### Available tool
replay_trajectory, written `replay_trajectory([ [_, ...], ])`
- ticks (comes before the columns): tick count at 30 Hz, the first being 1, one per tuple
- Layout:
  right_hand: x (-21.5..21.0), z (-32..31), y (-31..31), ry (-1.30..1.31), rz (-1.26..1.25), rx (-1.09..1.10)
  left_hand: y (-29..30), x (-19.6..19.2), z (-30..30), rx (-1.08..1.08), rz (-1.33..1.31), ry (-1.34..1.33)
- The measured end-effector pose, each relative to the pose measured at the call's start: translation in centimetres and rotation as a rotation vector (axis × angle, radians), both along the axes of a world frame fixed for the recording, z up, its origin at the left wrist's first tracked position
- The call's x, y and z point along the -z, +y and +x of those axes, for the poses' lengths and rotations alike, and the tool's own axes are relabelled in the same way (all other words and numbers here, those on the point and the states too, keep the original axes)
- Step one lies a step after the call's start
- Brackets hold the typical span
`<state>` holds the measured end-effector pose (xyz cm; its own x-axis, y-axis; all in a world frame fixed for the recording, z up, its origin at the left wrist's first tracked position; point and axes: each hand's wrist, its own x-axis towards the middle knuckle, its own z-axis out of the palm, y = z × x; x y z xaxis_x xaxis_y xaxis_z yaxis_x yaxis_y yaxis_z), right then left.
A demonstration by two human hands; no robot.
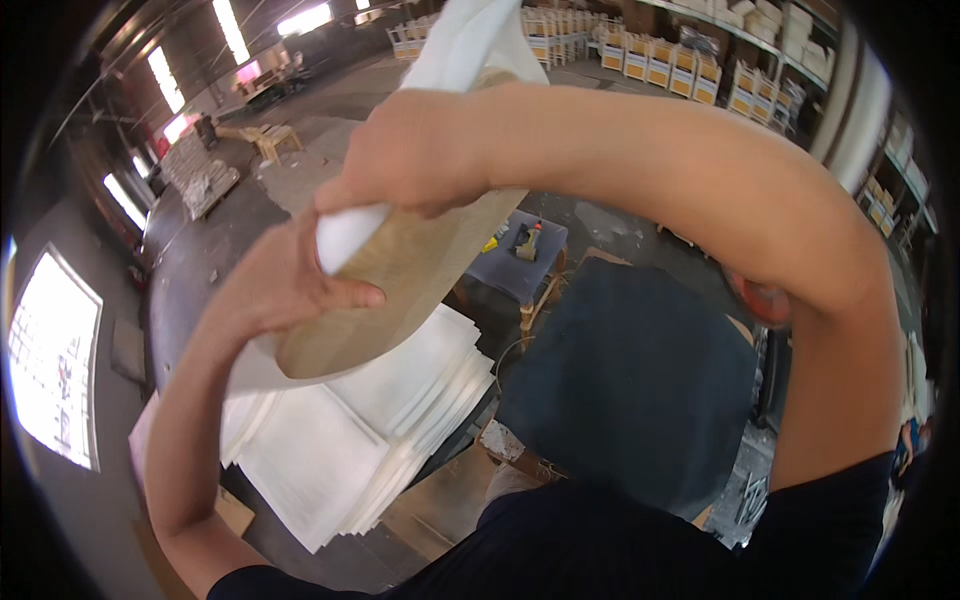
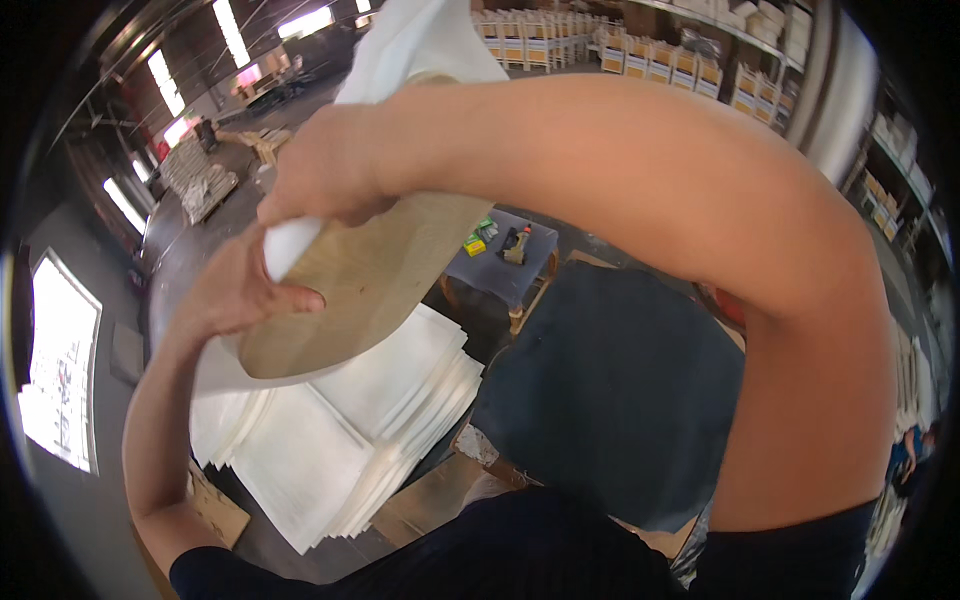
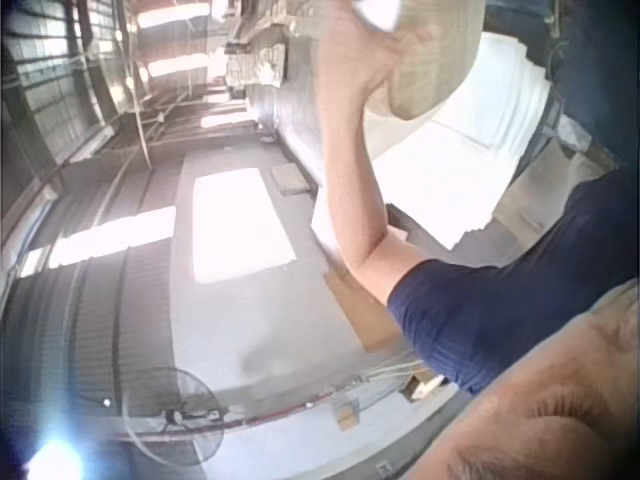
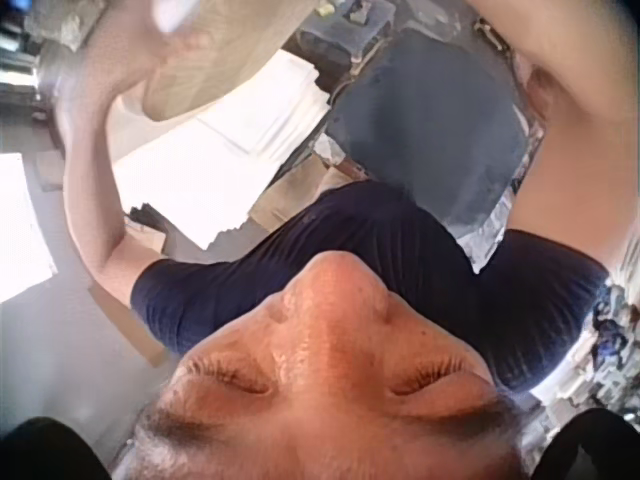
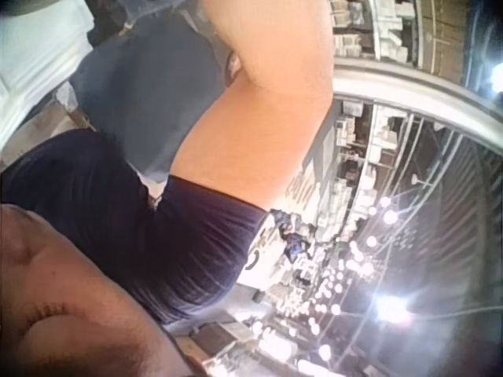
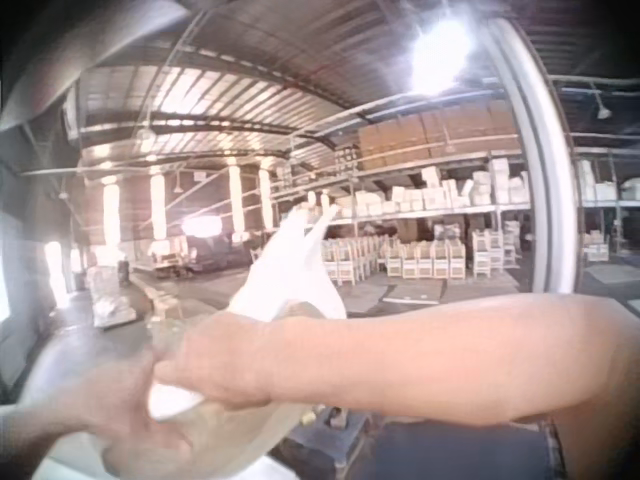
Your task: The person staples white fabric and black leather onto a chair seat base using a pneumatic staple gun. They flip the seat to inspect the finish, then place a protective sheet over the base and continue stapling the fabric edges.
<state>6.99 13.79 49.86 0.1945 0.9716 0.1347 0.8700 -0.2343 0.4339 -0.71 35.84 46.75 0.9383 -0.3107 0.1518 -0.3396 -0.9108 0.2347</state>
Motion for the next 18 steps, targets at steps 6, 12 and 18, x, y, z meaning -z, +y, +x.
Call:
replay_trajectory([
  [6,-1.6,2.4,-2.8,-0.162,-0.041,0.044,-3.8,3.4,2.0,0.027,-0.305,-0.122],
  [12,0.6,3.0,-7.8,-0.33,1.096,-0.005,-1.1,-1.7,-0.3,-0.24,-0.838,-0.056],
  [18,33.7,3.6,-24.6,0.764,2.258,0.387,-5.9,-1.3,-9.7,-0.321,-1.505,-0.286],
])
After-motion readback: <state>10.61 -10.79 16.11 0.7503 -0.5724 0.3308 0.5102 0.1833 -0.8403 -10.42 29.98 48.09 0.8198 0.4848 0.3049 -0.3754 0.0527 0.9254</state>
